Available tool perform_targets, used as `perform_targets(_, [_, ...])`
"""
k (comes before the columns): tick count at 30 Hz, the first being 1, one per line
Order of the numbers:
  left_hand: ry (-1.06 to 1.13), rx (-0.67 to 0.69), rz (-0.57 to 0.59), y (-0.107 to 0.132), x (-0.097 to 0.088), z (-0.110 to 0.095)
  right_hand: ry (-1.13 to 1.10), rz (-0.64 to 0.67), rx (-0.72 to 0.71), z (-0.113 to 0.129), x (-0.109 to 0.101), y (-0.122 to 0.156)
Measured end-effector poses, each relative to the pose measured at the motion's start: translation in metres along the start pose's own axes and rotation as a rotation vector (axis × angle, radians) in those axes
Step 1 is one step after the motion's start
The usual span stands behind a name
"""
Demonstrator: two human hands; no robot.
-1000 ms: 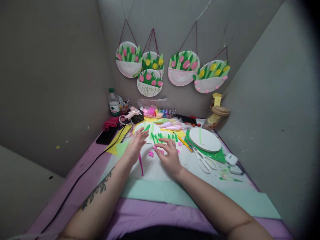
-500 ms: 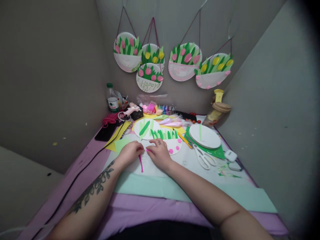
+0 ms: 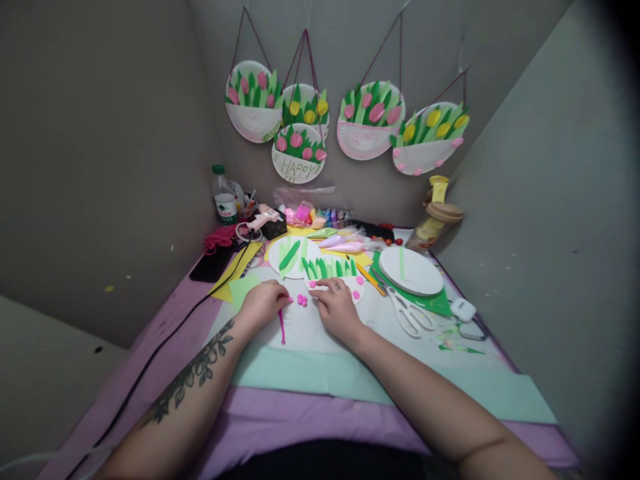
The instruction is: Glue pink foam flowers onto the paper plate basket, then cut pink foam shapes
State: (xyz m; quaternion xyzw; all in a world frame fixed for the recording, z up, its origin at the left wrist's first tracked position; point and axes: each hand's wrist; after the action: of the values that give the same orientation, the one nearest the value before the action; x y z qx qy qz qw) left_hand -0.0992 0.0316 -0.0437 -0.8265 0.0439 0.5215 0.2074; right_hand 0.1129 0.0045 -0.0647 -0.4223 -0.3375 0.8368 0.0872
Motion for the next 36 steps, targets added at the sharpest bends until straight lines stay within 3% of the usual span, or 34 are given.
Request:
perform_targets(8, [-0.017,0.033,-0.018,-0.002,0.003,-0.007,0.139,0.093,-0.121,0.006,-0.003,0.003])
perform_targets(23, [0.05,0.051,0.005,-0.004,0.01,-0.01,0.168,0.154,-0.1,0.008,-0.005,0.001])
perform_targets(36, [0.005,-0.022,0.007,-0.002,0.003,-0.017,0.172,0.184,-0.116,0.009,-0.003,0.0])
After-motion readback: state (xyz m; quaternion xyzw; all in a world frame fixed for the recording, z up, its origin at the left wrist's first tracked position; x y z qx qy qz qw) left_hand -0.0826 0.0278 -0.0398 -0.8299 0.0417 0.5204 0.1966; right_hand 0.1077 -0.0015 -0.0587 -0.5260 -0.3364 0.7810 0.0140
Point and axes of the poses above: each hand's wrist, its own y-axis away from the middle knuckle, its own x-axis out of the palm, z = x × y, and after that the axes turned 13 degrees about -z, right-handed
